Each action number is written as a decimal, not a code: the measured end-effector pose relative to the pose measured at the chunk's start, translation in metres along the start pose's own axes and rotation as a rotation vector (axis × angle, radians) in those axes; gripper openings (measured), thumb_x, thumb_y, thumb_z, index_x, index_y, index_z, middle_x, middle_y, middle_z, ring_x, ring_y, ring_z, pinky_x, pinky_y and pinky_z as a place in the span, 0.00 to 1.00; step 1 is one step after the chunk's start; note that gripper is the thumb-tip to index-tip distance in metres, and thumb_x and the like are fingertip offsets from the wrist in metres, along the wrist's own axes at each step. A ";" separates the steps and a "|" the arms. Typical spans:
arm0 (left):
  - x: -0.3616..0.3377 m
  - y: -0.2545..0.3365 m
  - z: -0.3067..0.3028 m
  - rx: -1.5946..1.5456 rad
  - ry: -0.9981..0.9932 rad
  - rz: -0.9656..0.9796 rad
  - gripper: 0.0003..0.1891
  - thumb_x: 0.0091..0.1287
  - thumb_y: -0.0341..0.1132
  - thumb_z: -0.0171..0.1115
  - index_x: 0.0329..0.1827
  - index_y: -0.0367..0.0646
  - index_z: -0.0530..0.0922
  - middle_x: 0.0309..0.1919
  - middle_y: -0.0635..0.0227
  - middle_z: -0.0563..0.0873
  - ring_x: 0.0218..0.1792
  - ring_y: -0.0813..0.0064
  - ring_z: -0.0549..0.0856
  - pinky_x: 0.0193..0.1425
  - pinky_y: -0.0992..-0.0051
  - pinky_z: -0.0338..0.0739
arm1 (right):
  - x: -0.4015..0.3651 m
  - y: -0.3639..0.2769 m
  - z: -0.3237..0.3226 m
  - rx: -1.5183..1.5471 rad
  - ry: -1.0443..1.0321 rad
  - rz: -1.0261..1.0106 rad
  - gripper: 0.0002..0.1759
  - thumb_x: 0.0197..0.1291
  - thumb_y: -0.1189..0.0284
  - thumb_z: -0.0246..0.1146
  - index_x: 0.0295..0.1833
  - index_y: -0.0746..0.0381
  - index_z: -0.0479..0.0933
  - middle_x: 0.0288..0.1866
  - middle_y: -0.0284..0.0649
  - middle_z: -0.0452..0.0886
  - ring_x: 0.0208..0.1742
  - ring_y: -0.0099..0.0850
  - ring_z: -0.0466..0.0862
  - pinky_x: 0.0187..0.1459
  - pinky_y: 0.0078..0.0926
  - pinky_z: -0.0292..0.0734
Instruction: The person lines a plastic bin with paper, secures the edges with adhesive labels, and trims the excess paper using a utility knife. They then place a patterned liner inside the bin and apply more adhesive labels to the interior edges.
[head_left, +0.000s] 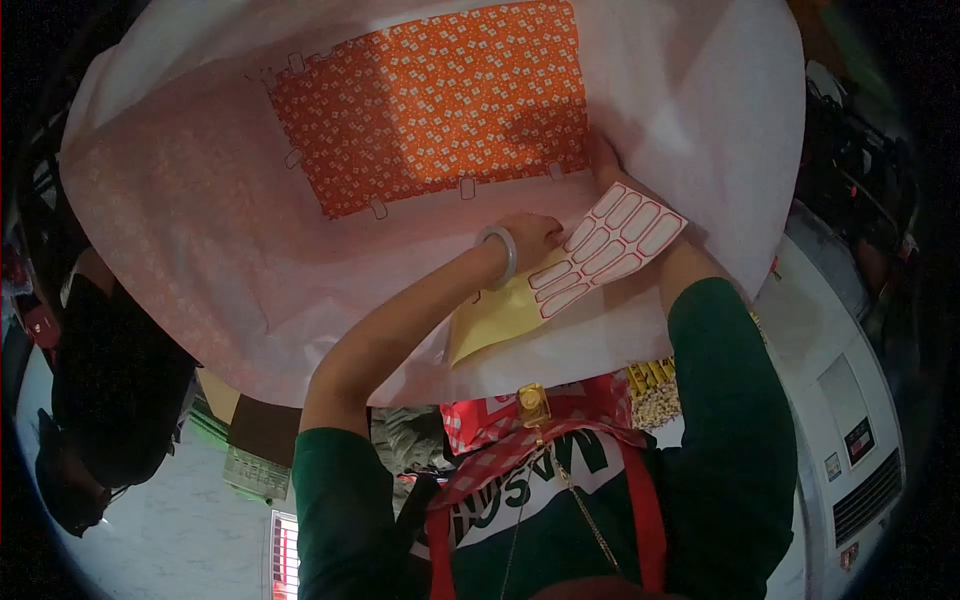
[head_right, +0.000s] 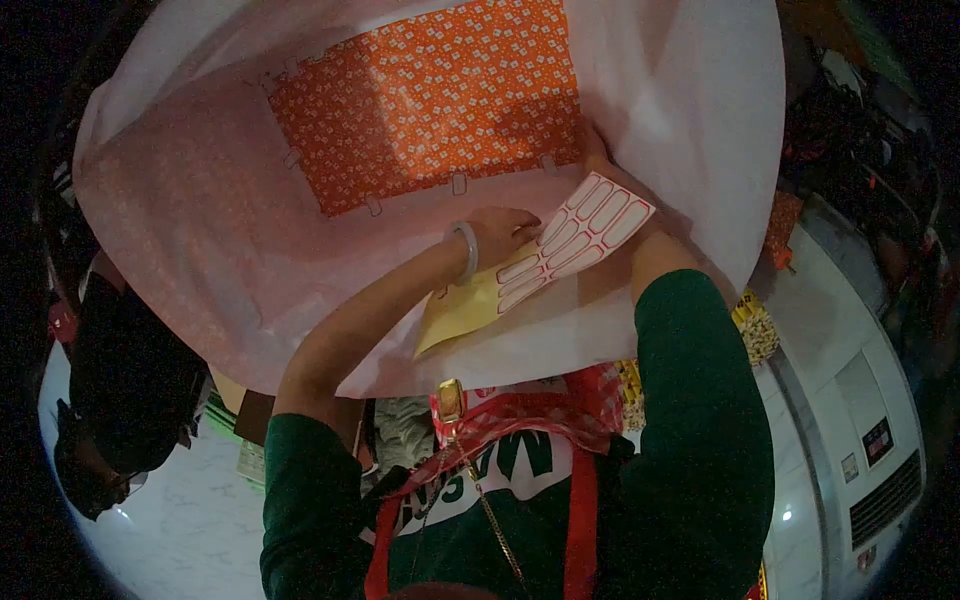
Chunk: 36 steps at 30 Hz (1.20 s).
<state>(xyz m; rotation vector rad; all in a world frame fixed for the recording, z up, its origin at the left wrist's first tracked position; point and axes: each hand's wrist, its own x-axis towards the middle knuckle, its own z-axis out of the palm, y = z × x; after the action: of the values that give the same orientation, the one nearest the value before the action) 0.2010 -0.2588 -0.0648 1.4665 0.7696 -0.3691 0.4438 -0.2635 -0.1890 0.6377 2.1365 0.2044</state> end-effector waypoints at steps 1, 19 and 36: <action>-0.006 -0.003 -0.004 -0.004 -0.004 -0.005 0.18 0.64 0.47 0.47 0.47 0.45 0.77 0.40 0.56 0.81 0.42 0.56 0.79 0.49 0.66 0.72 | -0.021 0.003 0.005 -0.061 -0.002 -0.022 0.20 0.63 0.65 0.44 0.58 0.58 0.66 0.57 0.35 0.69 0.61 0.30 0.65 0.61 0.28 0.58; -0.210 -0.001 -0.110 -1.276 0.528 -0.052 0.13 0.65 0.41 0.53 0.44 0.42 0.75 0.24 0.71 0.80 0.19 0.87 0.74 0.21 0.87 0.66 | 0.025 -0.016 -0.010 0.356 -0.491 -0.198 0.31 0.57 0.56 0.48 0.66 0.54 0.58 0.68 0.34 0.57 0.70 0.35 0.51 0.67 0.43 0.44; -0.233 -0.005 -0.053 -1.566 0.344 0.340 0.18 0.67 0.38 0.49 0.54 0.34 0.67 0.24 0.70 0.78 0.15 0.88 0.70 0.15 0.87 0.63 | 0.071 0.019 -0.063 0.732 -0.372 0.339 0.17 0.55 0.63 0.53 0.49 0.55 0.77 0.53 0.37 0.76 0.54 0.38 0.75 0.52 0.48 0.65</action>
<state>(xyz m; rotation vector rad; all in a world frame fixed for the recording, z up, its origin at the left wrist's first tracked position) 0.0186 -0.2600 0.0898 0.1197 0.7285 0.6798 0.3663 -0.2062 -0.1942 1.3425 1.6957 -0.5072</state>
